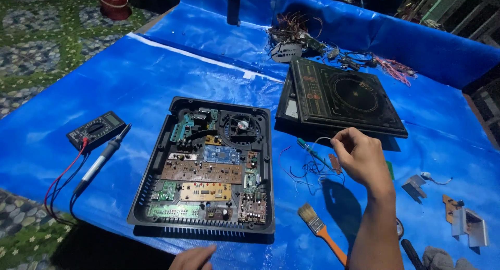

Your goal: The person works on a disassembled electronic device, likely a VCR, placed on a blue tarp. They pick up various small circuit boards and components from the table and place them into the device's chassis. The person also handles wires and a multimeter probe, connecting them to the internal components of the device.

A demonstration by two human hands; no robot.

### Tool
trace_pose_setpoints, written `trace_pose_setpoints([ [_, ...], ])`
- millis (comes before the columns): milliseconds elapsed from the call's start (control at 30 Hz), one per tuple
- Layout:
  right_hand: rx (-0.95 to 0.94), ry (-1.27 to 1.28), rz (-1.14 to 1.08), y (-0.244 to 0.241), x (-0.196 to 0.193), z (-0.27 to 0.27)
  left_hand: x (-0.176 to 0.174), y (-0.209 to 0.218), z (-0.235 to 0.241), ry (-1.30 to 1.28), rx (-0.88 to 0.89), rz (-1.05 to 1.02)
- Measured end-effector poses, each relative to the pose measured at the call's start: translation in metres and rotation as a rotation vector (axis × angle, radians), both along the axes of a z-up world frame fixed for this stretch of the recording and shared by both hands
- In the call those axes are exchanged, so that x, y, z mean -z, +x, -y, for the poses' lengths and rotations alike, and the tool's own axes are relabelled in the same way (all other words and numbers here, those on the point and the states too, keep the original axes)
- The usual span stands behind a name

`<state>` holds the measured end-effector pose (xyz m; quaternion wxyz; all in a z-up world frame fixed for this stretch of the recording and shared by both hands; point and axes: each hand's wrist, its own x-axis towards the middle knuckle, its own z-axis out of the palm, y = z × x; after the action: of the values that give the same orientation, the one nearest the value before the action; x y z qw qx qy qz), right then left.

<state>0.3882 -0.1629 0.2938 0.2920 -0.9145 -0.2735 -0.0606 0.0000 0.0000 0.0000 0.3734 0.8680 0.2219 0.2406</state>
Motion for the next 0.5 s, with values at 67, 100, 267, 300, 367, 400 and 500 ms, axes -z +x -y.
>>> trace_pose_setpoints([
  [67, -0.006, -0.123, -0.024, 0.004, 0.002, 0.004, -0.100, 0.036, 0.009, 0.001, -0.011, -0.008],
  [100, 0.053, -0.108, 0.076, 0.006, 0.005, 0.005, -0.132, 0.044, 0.017, -0.081, -0.141, -0.023],
  [267, 0.104, -0.133, 0.332, -0.003, 0.003, 0.007, -0.197, 0.075, 0.021, -0.276, -0.165, 0.250],
  [300, 0.029, -0.108, 0.240, -0.013, -0.004, 0.004, -0.199, 0.082, 0.021, -0.362, -0.127, 0.132],
  [367, -0.052, -0.076, 0.156, -0.033, -0.019, 0.001, -0.208, 0.096, 0.019, -0.441, -0.091, 0.024],
  [400, -0.134, -0.125, 0.124, -0.044, -0.026, -0.001, -0.214, 0.101, 0.018, -0.489, -0.011, 0.043],
  [500, -0.342, -0.176, 0.057, -0.072, -0.032, -0.004, -0.224, 0.117, 0.022, -0.498, 0.137, 0.167],
])
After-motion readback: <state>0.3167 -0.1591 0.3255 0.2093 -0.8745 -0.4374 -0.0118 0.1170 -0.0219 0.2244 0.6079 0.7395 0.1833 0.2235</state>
